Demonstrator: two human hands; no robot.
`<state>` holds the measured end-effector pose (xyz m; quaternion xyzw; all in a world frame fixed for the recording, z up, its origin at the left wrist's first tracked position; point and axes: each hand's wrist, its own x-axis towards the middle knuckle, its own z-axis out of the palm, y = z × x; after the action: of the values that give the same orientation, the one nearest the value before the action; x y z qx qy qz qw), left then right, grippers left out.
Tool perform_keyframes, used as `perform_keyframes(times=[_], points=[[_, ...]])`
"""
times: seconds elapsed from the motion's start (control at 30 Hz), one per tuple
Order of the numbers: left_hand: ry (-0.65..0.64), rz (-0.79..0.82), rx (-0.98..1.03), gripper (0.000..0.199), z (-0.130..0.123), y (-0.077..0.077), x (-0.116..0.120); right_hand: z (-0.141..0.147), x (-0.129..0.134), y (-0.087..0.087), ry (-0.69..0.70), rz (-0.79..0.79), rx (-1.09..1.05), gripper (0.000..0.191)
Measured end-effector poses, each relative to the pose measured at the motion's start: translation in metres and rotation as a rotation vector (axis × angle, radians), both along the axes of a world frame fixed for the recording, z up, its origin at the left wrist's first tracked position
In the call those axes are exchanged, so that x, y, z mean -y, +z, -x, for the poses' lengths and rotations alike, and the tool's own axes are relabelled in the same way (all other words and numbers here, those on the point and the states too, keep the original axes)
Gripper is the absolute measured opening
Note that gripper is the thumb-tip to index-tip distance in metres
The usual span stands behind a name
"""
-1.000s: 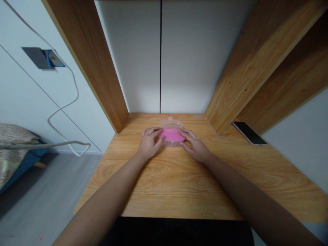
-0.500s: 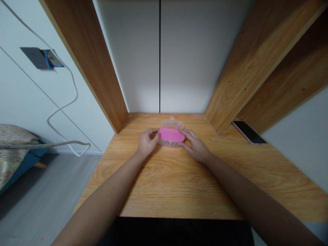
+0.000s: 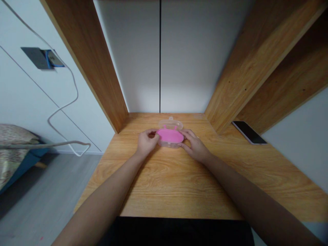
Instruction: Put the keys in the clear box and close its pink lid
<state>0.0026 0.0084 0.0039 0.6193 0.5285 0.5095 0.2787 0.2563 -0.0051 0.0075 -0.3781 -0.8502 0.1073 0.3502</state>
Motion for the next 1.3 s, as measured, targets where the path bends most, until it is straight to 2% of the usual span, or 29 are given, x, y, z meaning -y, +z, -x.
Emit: perform_keyframes(times=[0.27,0.53,0.7,0.83,1.0,1.07,1.2,1.3], points=[[0.099,-0.125,-0.101,0.015,0.004,0.001,0.003,0.003,0.003,0.002,0.009,0.004,0.01,0.059],[0.154,-0.195,-0.113,0.018,0.006,0.008,0.006,0.001,0.001,0.0,0.036,0.041,-0.04,0.061],[0.192,-0.194,-0.136,0.019,0.007,0.005,0.005,0.001,-0.001,-0.008,0.005,0.067,-0.082,0.072],[0.119,-0.182,-0.096,0.019,0.007,-0.001,0.001,0.001,-0.002,-0.013,0.004,0.092,-0.114,0.08],[0.047,-0.242,-0.052,0.015,0.005,-0.006,-0.003,0.0,-0.001,-0.009,0.01,0.043,-0.063,0.07],[0.04,-0.232,-0.064,0.007,0.005,-0.008,-0.004,-0.001,0.0,-0.007,0.018,0.032,-0.039,0.066],[0.034,-0.199,-0.104,0.021,0.007,-0.011,-0.005,0.0,0.001,-0.006,0.014,0.022,-0.015,0.063],[-0.018,-0.192,-0.124,0.019,0.007,-0.01,-0.004,0.0,0.0,-0.007,0.013,0.014,-0.006,0.06]])
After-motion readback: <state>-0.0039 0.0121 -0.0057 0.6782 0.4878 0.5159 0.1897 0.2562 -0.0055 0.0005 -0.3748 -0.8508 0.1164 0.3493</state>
